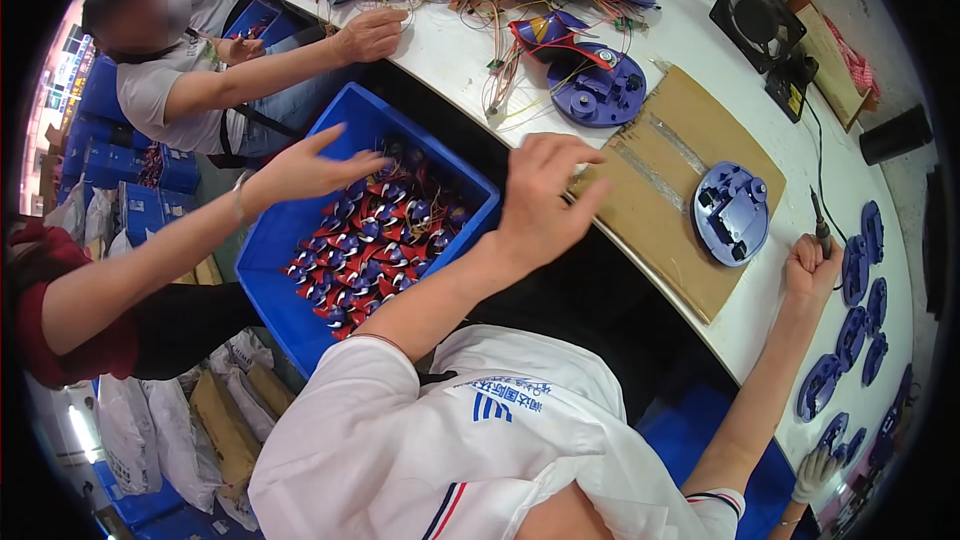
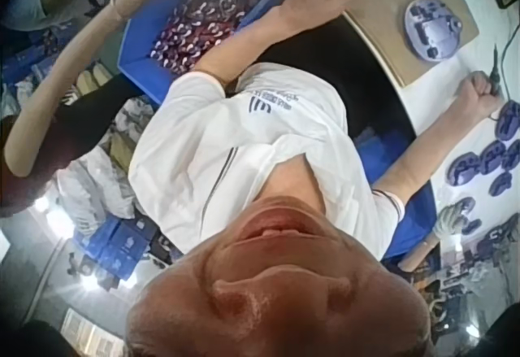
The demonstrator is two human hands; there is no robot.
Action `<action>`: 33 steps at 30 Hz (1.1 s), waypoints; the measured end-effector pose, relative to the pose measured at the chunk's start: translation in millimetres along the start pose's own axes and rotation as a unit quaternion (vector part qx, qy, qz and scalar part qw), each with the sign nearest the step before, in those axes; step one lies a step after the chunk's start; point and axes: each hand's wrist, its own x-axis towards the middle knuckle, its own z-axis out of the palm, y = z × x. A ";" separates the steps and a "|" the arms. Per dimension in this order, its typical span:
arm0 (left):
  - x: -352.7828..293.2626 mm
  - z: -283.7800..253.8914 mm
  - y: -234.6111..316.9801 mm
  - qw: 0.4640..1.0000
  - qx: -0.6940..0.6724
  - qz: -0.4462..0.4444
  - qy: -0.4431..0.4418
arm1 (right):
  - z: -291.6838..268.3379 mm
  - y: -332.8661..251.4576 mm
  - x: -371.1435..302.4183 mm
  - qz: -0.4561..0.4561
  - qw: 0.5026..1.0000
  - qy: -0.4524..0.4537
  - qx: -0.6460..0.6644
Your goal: Soldering wires onto small circular electronic components at a production workbench.
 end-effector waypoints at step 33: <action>37.2 -2.3 -18.2 0.979 0.192 -0.073 0.013 | -179.7 -65.8 172.5 0.218 0.942 -0.250 0.060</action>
